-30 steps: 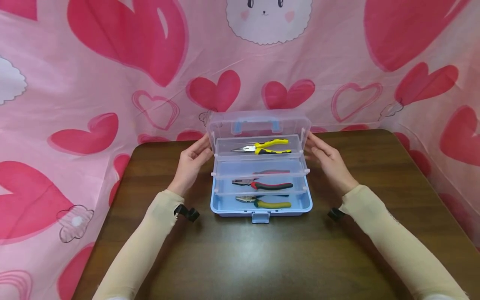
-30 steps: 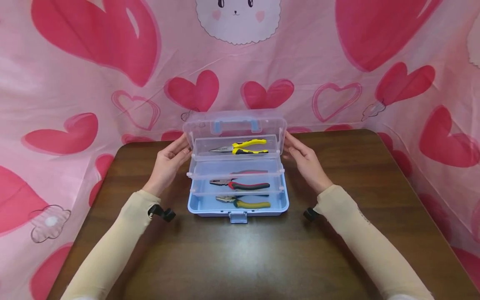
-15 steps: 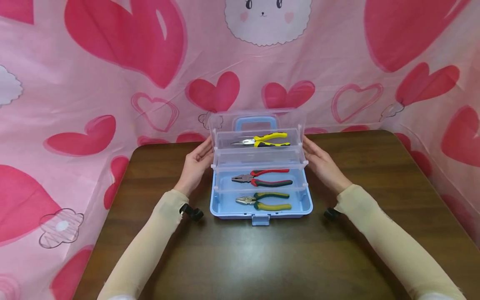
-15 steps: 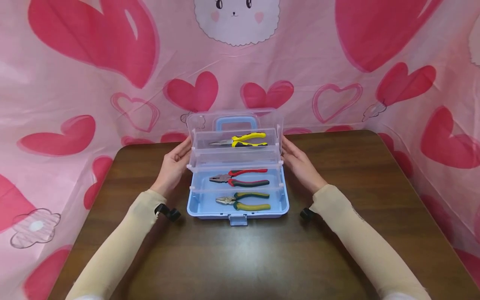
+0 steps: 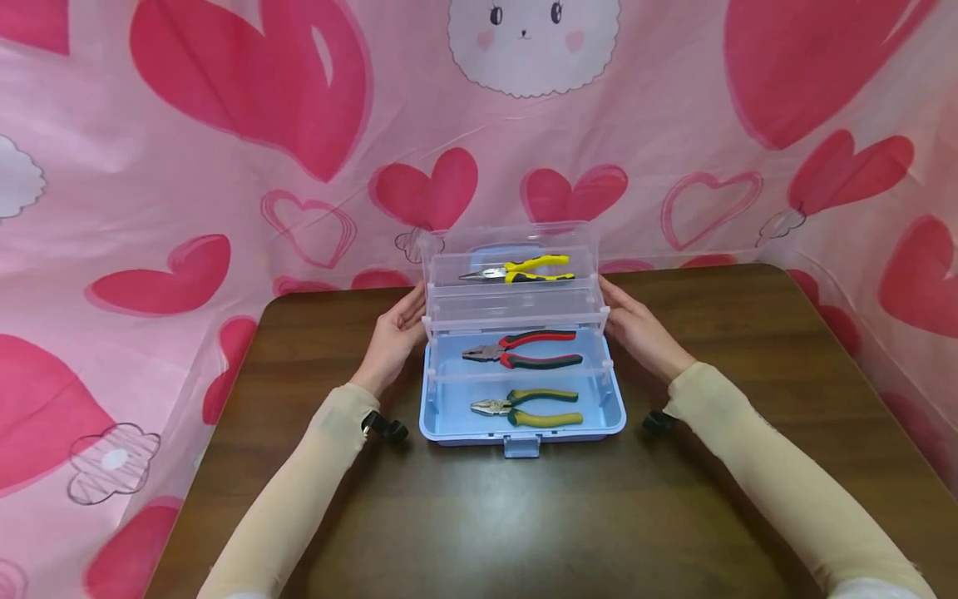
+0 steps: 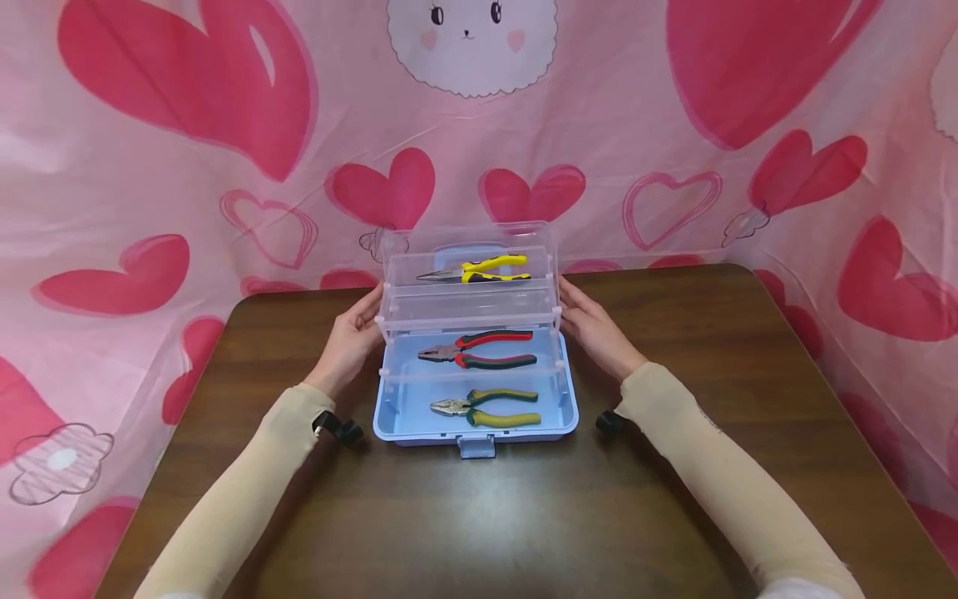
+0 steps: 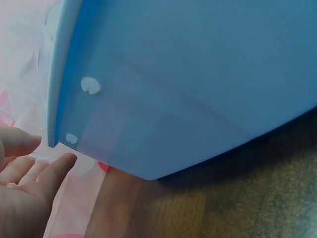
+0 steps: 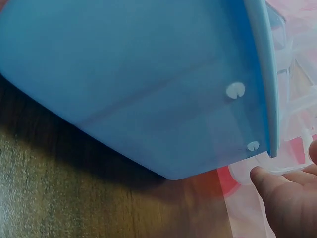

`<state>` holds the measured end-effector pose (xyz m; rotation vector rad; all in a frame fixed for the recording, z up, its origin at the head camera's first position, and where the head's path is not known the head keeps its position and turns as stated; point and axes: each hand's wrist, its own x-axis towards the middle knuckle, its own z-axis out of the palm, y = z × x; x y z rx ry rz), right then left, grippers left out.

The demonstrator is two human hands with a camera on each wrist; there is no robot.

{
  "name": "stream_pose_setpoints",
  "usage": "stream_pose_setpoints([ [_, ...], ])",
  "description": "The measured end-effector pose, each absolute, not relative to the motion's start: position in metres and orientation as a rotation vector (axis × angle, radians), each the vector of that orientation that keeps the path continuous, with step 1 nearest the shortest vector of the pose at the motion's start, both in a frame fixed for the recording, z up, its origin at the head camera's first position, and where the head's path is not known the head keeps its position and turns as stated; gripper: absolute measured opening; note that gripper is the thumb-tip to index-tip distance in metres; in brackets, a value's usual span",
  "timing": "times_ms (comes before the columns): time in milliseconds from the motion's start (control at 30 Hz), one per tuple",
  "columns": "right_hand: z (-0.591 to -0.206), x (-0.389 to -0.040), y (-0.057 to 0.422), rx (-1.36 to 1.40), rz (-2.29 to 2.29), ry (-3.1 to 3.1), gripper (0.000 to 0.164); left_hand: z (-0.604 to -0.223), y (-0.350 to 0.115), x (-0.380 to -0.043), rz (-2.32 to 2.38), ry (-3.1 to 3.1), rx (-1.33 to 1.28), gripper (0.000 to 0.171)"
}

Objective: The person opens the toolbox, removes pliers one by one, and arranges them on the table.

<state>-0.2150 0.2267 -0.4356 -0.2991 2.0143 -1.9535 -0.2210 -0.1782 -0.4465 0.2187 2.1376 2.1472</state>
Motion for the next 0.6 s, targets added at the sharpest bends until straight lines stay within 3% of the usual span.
stream_pose_setpoints([
  [600, -0.442, -0.217, 0.227, -0.239, -1.916, 1.993, 0.060, -0.458, -0.180, -0.219, 2.060, 2.143, 0.193, 0.064],
])
